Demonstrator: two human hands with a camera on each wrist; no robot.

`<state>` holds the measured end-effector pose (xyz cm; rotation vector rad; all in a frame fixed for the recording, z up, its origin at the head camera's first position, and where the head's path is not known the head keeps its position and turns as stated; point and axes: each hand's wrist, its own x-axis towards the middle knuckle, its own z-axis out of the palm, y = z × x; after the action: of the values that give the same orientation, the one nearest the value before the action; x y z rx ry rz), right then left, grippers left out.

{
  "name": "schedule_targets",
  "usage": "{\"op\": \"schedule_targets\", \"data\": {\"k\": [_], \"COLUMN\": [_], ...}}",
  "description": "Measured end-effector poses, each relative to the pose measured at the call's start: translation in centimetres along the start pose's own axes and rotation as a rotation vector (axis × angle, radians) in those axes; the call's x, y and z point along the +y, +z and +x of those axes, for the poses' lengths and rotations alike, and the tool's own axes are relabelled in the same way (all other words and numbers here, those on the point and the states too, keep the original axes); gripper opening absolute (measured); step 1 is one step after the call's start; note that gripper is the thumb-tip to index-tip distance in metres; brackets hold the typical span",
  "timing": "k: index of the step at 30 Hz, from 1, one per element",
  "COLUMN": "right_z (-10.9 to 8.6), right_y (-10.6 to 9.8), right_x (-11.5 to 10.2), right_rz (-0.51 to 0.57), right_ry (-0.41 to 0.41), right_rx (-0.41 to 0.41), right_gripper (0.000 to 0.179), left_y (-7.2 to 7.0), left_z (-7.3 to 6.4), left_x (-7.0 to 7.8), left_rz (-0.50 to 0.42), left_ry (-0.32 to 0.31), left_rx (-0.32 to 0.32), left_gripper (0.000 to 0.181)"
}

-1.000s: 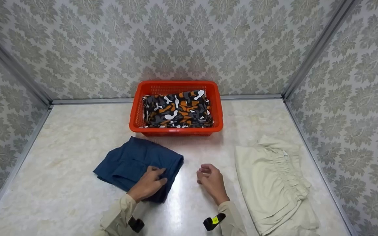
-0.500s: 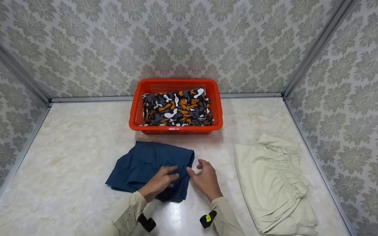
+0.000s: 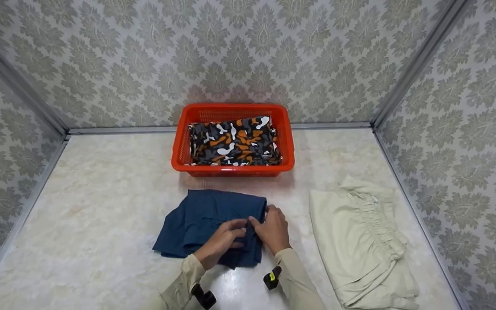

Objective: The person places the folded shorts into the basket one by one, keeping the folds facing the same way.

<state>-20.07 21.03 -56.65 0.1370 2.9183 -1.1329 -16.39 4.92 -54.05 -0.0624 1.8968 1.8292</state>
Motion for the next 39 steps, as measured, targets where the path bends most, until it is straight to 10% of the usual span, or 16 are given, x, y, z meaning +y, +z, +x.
{"op": "schedule_targets", "data": {"k": [11,18,24,39], "right_z": [0.4,0.8,1.0,1.4], "right_y": [-0.5,-1.6,-1.9,-2.2], "right_x": [1.4,2.3,2.5,3.0], "right_rz": [-0.117,-0.094,-0.09,-0.086], "right_ry": [-0.029,-0.032,-0.084,-0.094], "right_rx": [0.032,-0.013,-0.042,-0.089], "right_gripper": [0.053,0.045,0.033,0.03], "left_y": [-1.6,-6.8,-10.1,-11.3], "left_z": [-2.2,-3.3,-3.2,-0.7], "left_x": [0.0,-0.5,-1.1,-1.2], "left_rz": [0.121,0.387,0.547,0.063], "left_ry": [0.12,0.315,0.189,-0.056], "left_rx": [0.031,0.426,0.62,0.503], "left_gripper": [0.051,0.038,0.045,0.067]}}
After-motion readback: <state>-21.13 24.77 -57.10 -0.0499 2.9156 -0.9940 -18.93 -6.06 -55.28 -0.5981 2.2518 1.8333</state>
